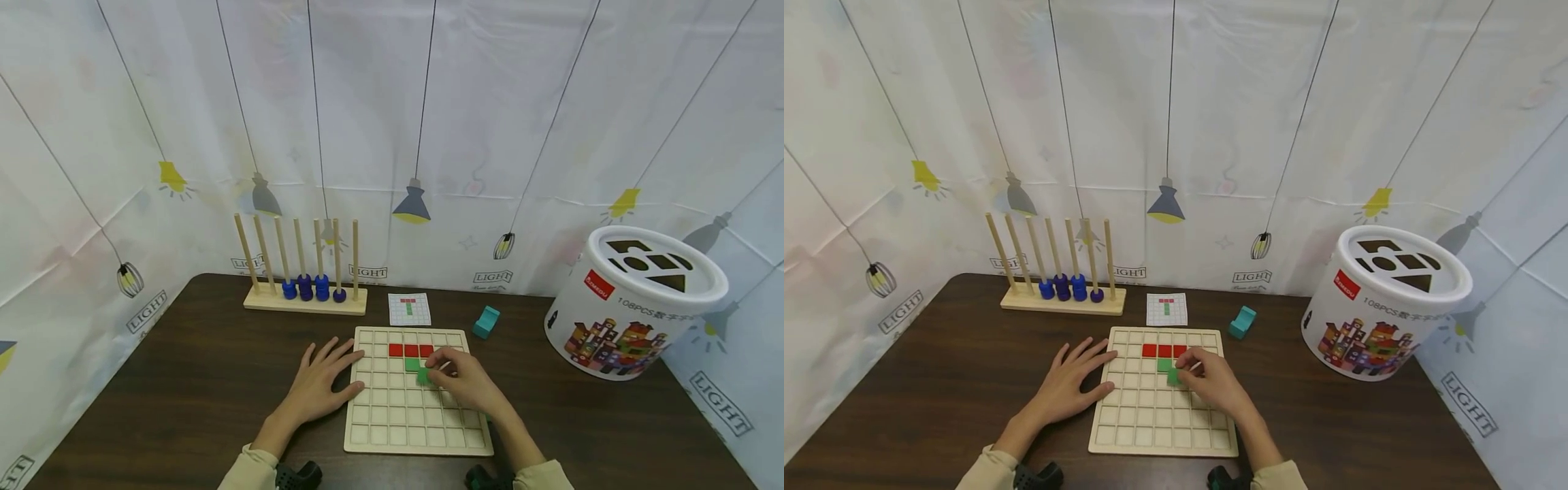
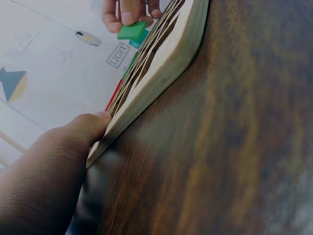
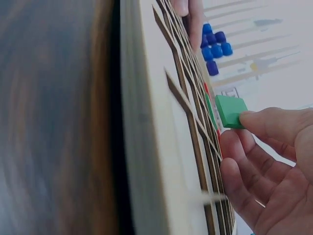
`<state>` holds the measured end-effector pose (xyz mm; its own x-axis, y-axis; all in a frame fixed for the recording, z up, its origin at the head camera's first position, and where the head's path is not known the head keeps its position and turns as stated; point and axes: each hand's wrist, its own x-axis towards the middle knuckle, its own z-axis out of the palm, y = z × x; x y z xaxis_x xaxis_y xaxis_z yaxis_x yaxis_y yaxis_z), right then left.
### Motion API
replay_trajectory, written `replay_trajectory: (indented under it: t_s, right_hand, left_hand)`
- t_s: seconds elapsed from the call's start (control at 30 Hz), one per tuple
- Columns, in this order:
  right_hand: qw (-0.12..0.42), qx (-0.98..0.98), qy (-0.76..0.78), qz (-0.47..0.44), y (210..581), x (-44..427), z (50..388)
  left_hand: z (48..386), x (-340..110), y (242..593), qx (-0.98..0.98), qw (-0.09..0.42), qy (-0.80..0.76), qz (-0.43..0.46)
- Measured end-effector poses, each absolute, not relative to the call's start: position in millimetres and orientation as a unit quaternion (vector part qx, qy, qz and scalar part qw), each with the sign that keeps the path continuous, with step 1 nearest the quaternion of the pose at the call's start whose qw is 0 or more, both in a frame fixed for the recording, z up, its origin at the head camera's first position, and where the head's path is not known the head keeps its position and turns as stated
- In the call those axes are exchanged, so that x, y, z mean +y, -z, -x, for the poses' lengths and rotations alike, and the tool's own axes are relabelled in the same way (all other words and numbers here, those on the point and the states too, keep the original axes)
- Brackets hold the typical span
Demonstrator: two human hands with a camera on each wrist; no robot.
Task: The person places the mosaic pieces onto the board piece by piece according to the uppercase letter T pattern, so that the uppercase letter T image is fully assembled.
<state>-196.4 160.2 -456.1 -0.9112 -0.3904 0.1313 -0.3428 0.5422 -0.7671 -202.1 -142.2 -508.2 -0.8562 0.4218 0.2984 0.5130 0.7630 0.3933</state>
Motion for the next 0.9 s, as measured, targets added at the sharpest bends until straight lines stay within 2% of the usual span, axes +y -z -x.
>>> replay_trajectory:
  t_s: [0.9]
  right_hand:
    - [0.026,0.894,0.393,0.213,460,148,188]
  left_hand:
    - [199,-143,507,-0.934,0.091,0.24,0.248]
